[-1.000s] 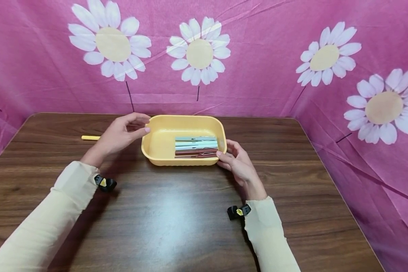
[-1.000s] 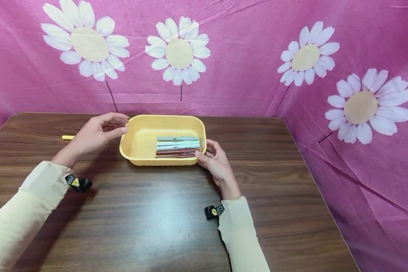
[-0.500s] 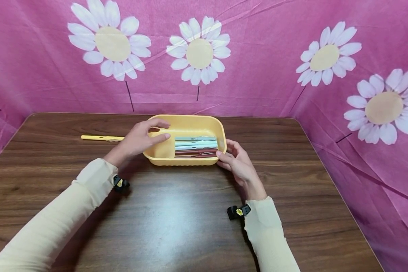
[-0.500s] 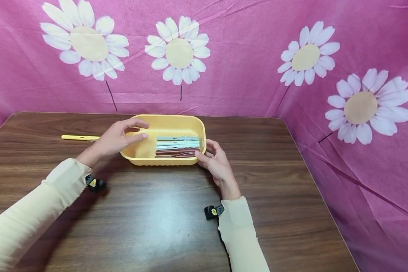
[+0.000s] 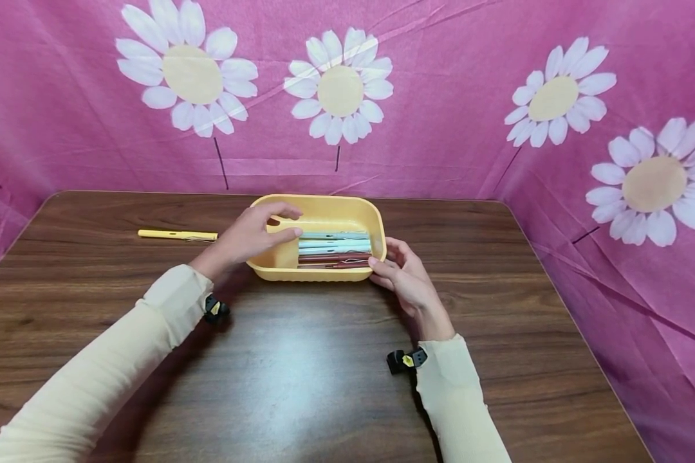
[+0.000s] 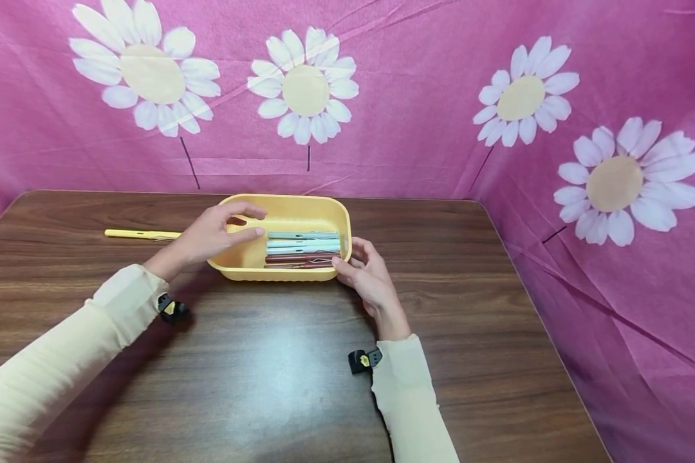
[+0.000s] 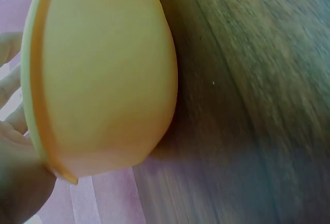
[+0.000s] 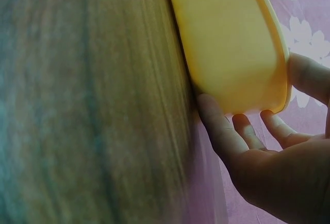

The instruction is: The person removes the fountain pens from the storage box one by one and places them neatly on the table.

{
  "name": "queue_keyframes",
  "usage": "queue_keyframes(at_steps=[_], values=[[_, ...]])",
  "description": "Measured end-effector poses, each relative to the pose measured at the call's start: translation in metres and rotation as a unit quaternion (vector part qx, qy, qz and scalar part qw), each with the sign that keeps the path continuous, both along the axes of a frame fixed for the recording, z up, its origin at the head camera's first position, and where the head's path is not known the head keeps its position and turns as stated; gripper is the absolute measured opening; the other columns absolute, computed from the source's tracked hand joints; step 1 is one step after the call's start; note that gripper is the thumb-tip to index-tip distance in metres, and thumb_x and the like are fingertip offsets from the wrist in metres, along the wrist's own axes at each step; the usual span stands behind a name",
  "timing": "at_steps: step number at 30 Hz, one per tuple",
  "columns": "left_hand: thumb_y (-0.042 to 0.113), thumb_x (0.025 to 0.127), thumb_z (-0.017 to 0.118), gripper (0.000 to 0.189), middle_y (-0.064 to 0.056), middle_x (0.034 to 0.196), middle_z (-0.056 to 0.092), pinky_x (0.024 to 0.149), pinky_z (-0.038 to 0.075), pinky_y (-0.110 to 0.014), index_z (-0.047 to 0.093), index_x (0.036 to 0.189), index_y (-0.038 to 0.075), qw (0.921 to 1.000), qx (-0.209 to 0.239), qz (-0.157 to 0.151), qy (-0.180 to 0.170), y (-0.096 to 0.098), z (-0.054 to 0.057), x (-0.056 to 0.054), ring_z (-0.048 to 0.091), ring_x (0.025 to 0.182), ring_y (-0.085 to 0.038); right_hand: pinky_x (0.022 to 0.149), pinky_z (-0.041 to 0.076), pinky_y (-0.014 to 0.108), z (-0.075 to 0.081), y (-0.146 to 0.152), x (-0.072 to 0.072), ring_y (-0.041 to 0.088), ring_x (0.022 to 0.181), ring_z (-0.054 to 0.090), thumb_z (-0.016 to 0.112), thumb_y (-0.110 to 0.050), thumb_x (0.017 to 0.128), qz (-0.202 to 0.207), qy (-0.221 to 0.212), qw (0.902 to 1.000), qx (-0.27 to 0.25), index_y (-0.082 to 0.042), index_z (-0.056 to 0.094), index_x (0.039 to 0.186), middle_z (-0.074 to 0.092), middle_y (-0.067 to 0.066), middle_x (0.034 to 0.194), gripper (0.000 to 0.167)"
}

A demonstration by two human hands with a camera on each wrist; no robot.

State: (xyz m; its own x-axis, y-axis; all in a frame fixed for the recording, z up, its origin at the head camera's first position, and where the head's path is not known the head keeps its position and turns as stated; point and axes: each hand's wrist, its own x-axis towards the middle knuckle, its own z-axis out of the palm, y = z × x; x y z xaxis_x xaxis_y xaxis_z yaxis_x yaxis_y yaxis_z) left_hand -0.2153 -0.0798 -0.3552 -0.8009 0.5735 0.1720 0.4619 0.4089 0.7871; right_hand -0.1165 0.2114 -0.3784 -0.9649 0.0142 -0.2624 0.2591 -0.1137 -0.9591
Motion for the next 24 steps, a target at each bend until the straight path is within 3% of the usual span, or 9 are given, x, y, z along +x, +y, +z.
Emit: queue_keyframes(at_steps=[10, 24], values=[[0.017, 0.095, 0.072, 0.04, -0.022, 0.126, 0.065, 0.102, 0.044, -0.049, 0.063, 0.128, -0.004, 0.9998, 0.009, -0.016, 0.0, 0.012, -0.004, -0.007, 0.058, 0.12, -0.032, 0.094, 0.054, 0.037, 0.0, 0.0, 0.0, 0.023, 0.117, 0.058, 0.061, 0.001, 0.099, 0.002, 0.002, 1.0, 0.0, -0.002, 0.033, 0.15, 0.043, 0.02, 0.144, 0.059], [0.019, 0.095, 0.072, 0.042, -0.022, 0.128, 0.064, 0.102, 0.044, -0.052, 0.062, 0.129, -0.004, 0.9995, -0.022, -0.015, -0.017, 0.022, -0.006, -0.015, 0.058, 0.121, -0.035, 0.095, 0.053, 0.038, 0.0, 0.0, 0.0, 0.022, 0.116, 0.058, 0.061, 0.002, 0.099, 0.002, 0.001, 1.0, 0.0, -0.002, 0.032, 0.151, 0.042, 0.02, 0.145, 0.06]])
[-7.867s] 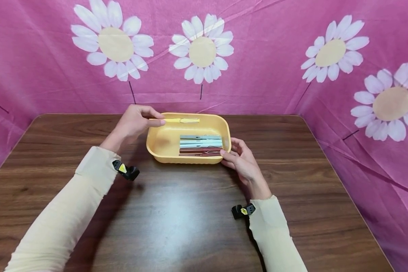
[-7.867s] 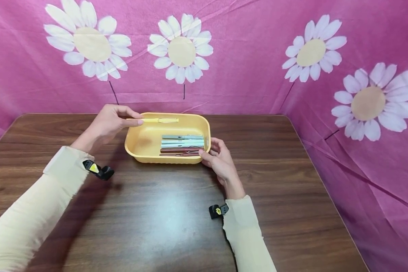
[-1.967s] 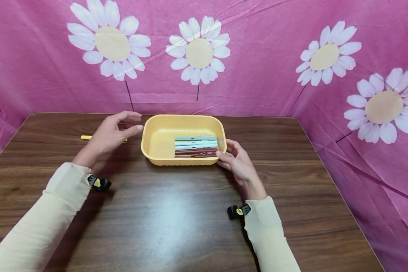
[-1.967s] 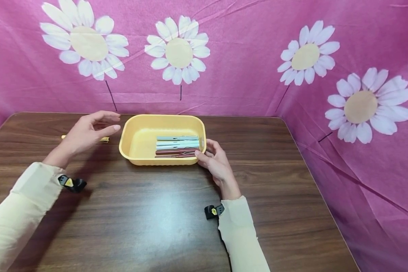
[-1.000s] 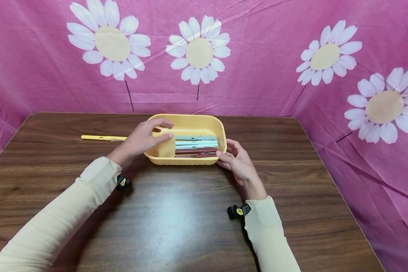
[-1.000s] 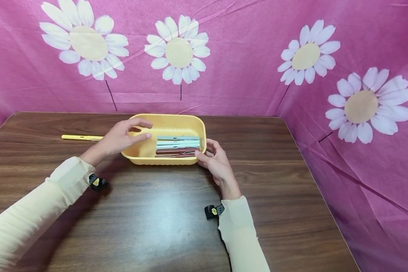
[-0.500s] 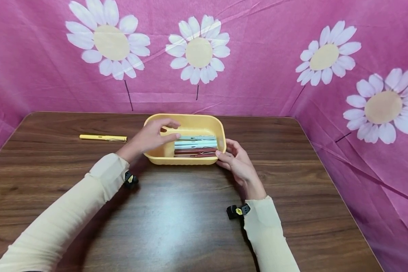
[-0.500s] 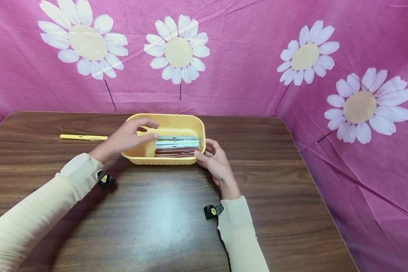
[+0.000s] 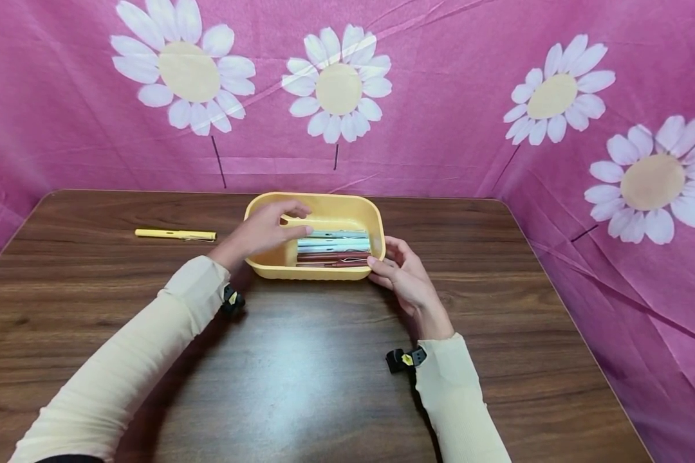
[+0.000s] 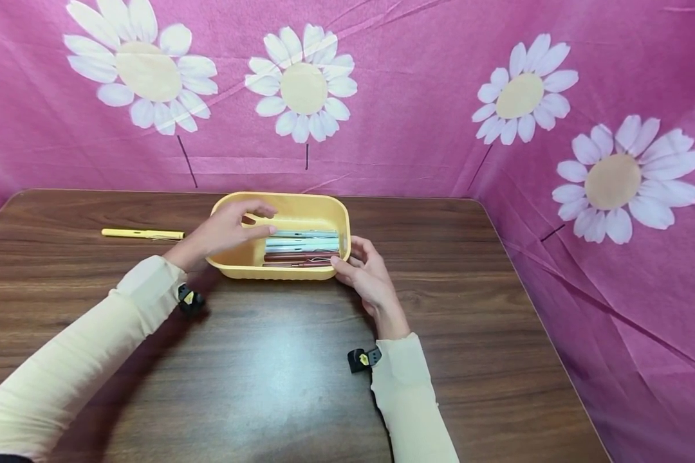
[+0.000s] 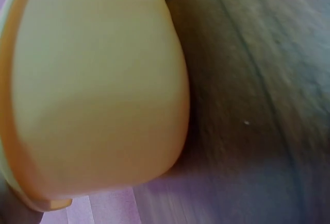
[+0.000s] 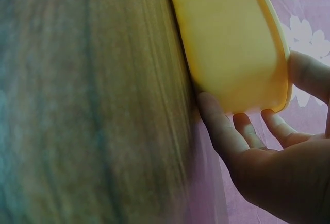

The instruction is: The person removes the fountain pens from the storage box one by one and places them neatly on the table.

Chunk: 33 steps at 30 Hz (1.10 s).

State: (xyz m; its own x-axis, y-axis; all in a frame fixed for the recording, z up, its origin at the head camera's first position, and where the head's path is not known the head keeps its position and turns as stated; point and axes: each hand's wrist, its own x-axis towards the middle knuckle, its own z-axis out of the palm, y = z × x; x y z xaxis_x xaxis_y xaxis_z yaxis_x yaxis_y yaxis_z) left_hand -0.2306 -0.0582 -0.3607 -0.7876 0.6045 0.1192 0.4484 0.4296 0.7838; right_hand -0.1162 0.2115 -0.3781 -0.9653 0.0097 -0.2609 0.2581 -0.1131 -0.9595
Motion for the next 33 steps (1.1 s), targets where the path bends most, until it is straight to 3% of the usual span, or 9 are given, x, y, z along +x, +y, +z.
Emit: queue_keyframes(at_steps=[8, 18, 24, 33], values=[[0.021, 0.095, 0.072, 0.045, -0.023, 0.129, 0.063, 0.102, 0.047, -0.049, 0.06, 0.132, -0.004, 0.9991, -0.01, 0.001, -0.041, 0.012, -0.004, -0.005, 0.057, 0.121, -0.036, 0.095, 0.053, 0.038, -0.001, 0.0, 0.001, 0.021, 0.115, 0.058, 0.061, 0.002, 0.098, -0.004, -0.001, 1.0, -0.004, -0.002, 0.033, 0.15, 0.042, 0.02, 0.144, 0.06], [0.024, 0.095, 0.074, 0.048, -0.02, 0.128, 0.063, 0.106, 0.043, -0.047, 0.059, 0.133, -0.001, 0.9948, -0.057, -0.001, -0.084, 0.021, -0.01, -0.008, 0.057, 0.122, -0.033, 0.095, 0.054, 0.038, -0.001, 0.0, -0.001, 0.018, 0.11, 0.059, 0.062, 0.002, 0.098, -0.003, 0.0, 1.0, -0.006, -0.002, 0.033, 0.15, 0.043, 0.019, 0.143, 0.059], [0.023, 0.093, 0.075, 0.049, -0.021, 0.12, 0.066, 0.102, 0.045, -0.045, 0.059, 0.13, -0.003, 0.9936, -0.083, -0.007, -0.076, 0.024, -0.01, -0.011, 0.061, 0.116, -0.033, 0.094, 0.054, 0.037, 0.001, 0.001, -0.002, 0.02, 0.112, 0.059, 0.062, 0.002, 0.098, -0.001, -0.001, 1.0, -0.002, -0.002, 0.032, 0.15, 0.042, 0.02, 0.144, 0.06], [0.005, 0.089, 0.076, 0.039, -0.014, 0.099, 0.07, 0.095, 0.048, -0.041, 0.064, 0.125, -0.005, 0.9914, -0.117, -0.017, -0.056, 0.024, -0.013, -0.013, 0.065, 0.097, -0.028, 0.094, 0.054, 0.036, 0.003, -0.001, -0.001, 0.015, 0.108, 0.061, 0.061, 0.002, 0.099, 0.0, -0.005, 1.0, -0.004, -0.002, 0.031, 0.151, 0.042, 0.02, 0.145, 0.06]])
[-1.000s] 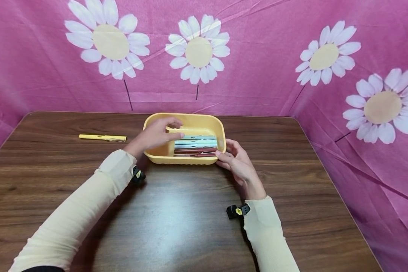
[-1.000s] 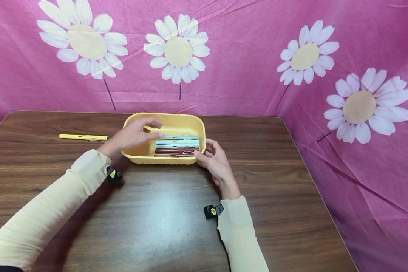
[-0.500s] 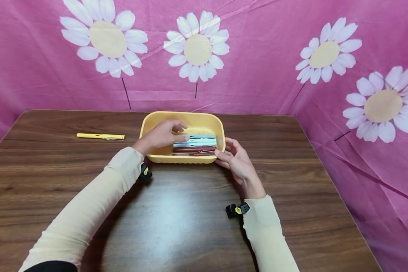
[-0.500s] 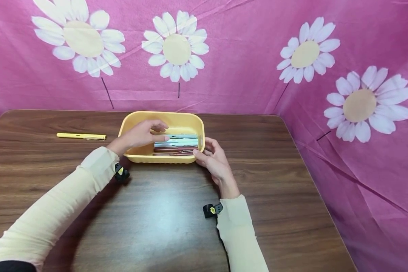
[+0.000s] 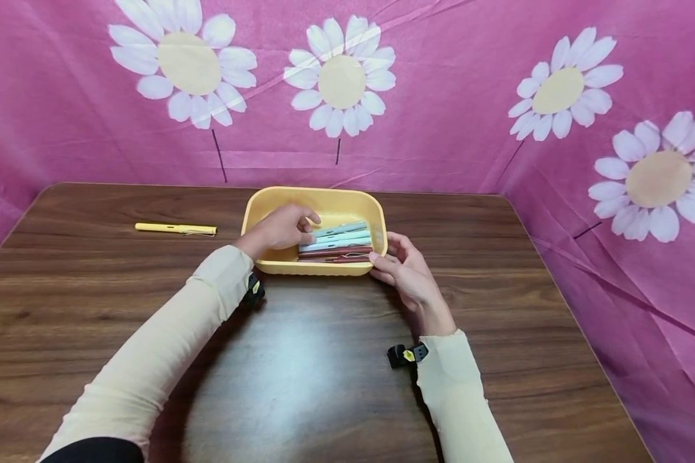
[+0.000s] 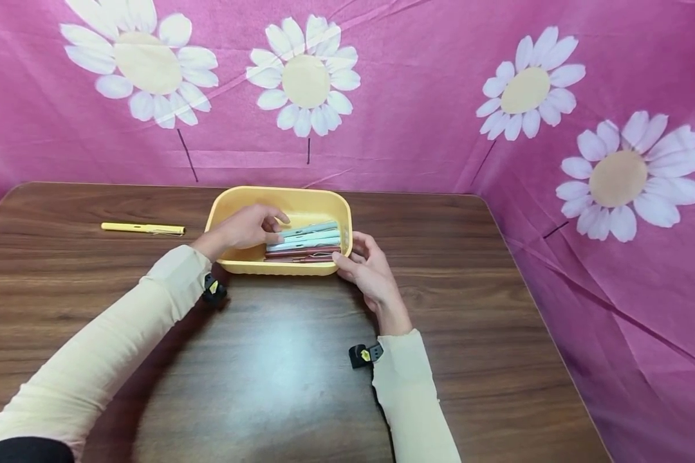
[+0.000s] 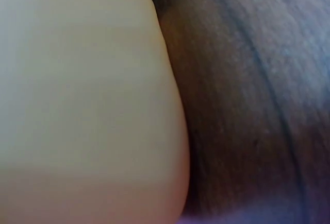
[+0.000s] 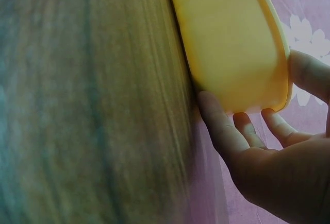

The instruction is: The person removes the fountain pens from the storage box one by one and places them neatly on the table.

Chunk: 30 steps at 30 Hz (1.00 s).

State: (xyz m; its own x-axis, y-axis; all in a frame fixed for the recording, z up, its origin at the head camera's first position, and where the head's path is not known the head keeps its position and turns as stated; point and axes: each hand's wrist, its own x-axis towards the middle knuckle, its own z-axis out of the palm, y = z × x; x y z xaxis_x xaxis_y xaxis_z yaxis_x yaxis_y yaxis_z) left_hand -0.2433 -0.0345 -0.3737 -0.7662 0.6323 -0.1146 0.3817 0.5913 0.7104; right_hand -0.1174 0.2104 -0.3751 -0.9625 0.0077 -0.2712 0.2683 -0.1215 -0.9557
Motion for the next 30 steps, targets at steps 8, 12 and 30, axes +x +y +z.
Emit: queue_keyframes(at_steps=[8, 12, 30], values=[[0.001, 0.089, 0.074, 0.029, -0.017, 0.109, 0.072, 0.096, 0.05, -0.042, 0.071, 0.117, -0.006, 0.9998, 0.001, -0.02, 0.007, -0.002, 0.002, 0.002, 0.066, 0.103, -0.031, 0.096, 0.053, 0.04, -0.001, -0.001, 0.0, 0.017, 0.11, 0.06, 0.06, 0.002, 0.098, 0.0, 0.0, 1.0, -0.002, -0.002, 0.032, 0.151, 0.042, 0.02, 0.145, 0.06], [0.0, 0.089, 0.073, 0.029, -0.019, 0.115, 0.071, 0.097, 0.05, -0.042, 0.07, 0.118, -0.007, 0.9998, 0.013, -0.012, 0.004, -0.002, 0.001, 0.002, 0.066, 0.107, -0.033, 0.096, 0.053, 0.039, -0.002, 0.0, 0.0, 0.017, 0.11, 0.06, 0.061, 0.003, 0.098, -0.003, 0.003, 1.0, -0.003, -0.002, 0.032, 0.15, 0.042, 0.02, 0.145, 0.059], [-0.001, 0.087, 0.075, 0.022, -0.017, 0.11, 0.073, 0.094, 0.051, -0.044, 0.075, 0.109, -0.004, 0.9956, 0.065, 0.062, -0.029, -0.008, 0.012, 0.005, 0.065, 0.104, -0.032, 0.094, 0.054, 0.037, -0.003, 0.001, 0.0, 0.015, 0.108, 0.061, 0.062, 0.002, 0.097, -0.005, 0.005, 1.0, 0.001, -0.003, 0.034, 0.149, 0.043, 0.02, 0.144, 0.059]])
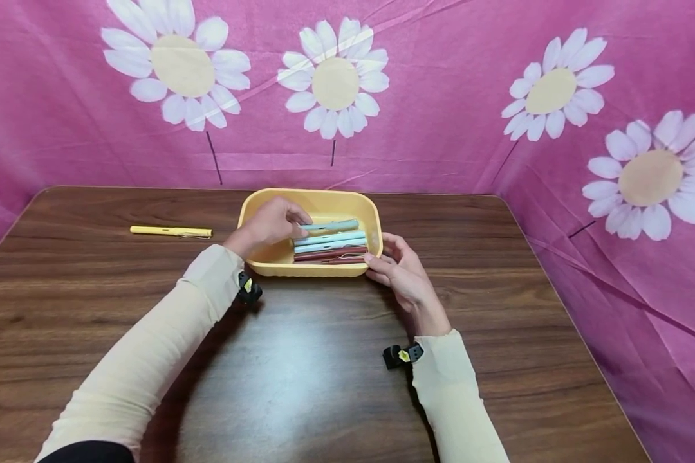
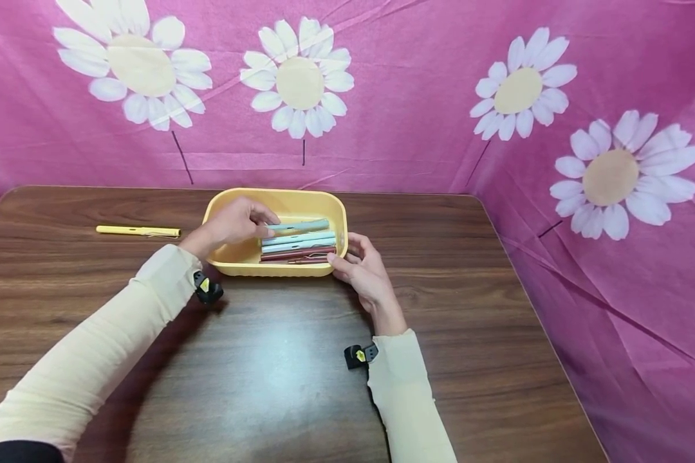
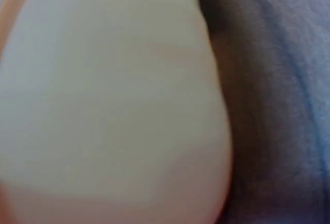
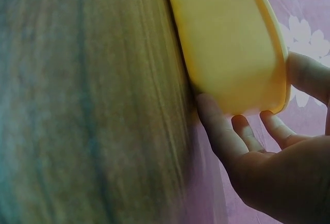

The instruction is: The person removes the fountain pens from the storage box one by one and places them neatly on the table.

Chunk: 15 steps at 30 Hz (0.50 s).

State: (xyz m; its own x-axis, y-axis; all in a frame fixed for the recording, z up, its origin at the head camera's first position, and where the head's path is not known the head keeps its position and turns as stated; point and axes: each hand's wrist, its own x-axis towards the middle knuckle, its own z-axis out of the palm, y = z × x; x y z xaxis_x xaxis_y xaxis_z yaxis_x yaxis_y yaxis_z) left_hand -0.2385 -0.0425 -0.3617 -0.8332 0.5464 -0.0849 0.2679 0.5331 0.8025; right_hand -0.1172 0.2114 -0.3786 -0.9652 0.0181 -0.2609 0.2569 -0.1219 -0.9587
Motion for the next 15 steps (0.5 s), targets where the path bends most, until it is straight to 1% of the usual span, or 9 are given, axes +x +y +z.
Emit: queue_keyframes(at_steps=[5, 8, 12, 15], values=[[-0.003, 0.086, 0.074, 0.02, -0.018, 0.106, 0.074, 0.087, 0.053, -0.042, 0.075, 0.107, -0.005, 0.9994, 0.005, -0.002, 0.033, -0.005, 0.009, -0.001, 0.067, 0.096, -0.031, 0.095, 0.053, 0.039, -0.001, 0.0, 0.0, 0.018, 0.111, 0.06, 0.062, 0.003, 0.098, 0.002, -0.002, 1.0, 0.002, -0.002, 0.033, 0.149, 0.043, 0.021, 0.146, 0.059], [-0.004, 0.088, 0.073, 0.021, -0.017, 0.109, 0.074, 0.089, 0.052, -0.044, 0.075, 0.109, -0.004, 0.999, 0.003, 0.002, 0.043, -0.01, 0.015, 0.0, 0.066, 0.1, -0.032, 0.095, 0.054, 0.039, -0.001, 0.0, -0.001, 0.017, 0.111, 0.061, 0.062, 0.003, 0.098, 0.002, -0.002, 1.0, 0.002, -0.001, 0.034, 0.148, 0.043, 0.021, 0.145, 0.058], [0.0, 0.092, 0.071, 0.019, -0.015, 0.111, 0.074, 0.092, 0.05, -0.046, 0.076, 0.111, 0.0, 0.9984, -0.008, 0.02, 0.052, -0.019, 0.023, 0.003, 0.064, 0.106, -0.031, 0.094, 0.054, 0.039, -0.001, 0.0, -0.001, 0.018, 0.112, 0.061, 0.062, 0.002, 0.098, 0.001, -0.001, 1.0, 0.001, -0.001, 0.034, 0.148, 0.043, 0.021, 0.145, 0.057], [0.002, 0.093, 0.071, 0.018, -0.014, 0.11, 0.074, 0.088, 0.05, -0.044, 0.076, 0.111, 0.001, 0.9978, -0.011, 0.025, 0.061, -0.028, 0.028, 0.007, 0.064, 0.102, -0.031, 0.095, 0.054, 0.038, -0.002, 0.001, -0.001, 0.018, 0.112, 0.06, 0.062, 0.002, 0.098, -0.001, 0.0, 1.0, 0.002, -0.001, 0.034, 0.148, 0.043, 0.021, 0.145, 0.057]])
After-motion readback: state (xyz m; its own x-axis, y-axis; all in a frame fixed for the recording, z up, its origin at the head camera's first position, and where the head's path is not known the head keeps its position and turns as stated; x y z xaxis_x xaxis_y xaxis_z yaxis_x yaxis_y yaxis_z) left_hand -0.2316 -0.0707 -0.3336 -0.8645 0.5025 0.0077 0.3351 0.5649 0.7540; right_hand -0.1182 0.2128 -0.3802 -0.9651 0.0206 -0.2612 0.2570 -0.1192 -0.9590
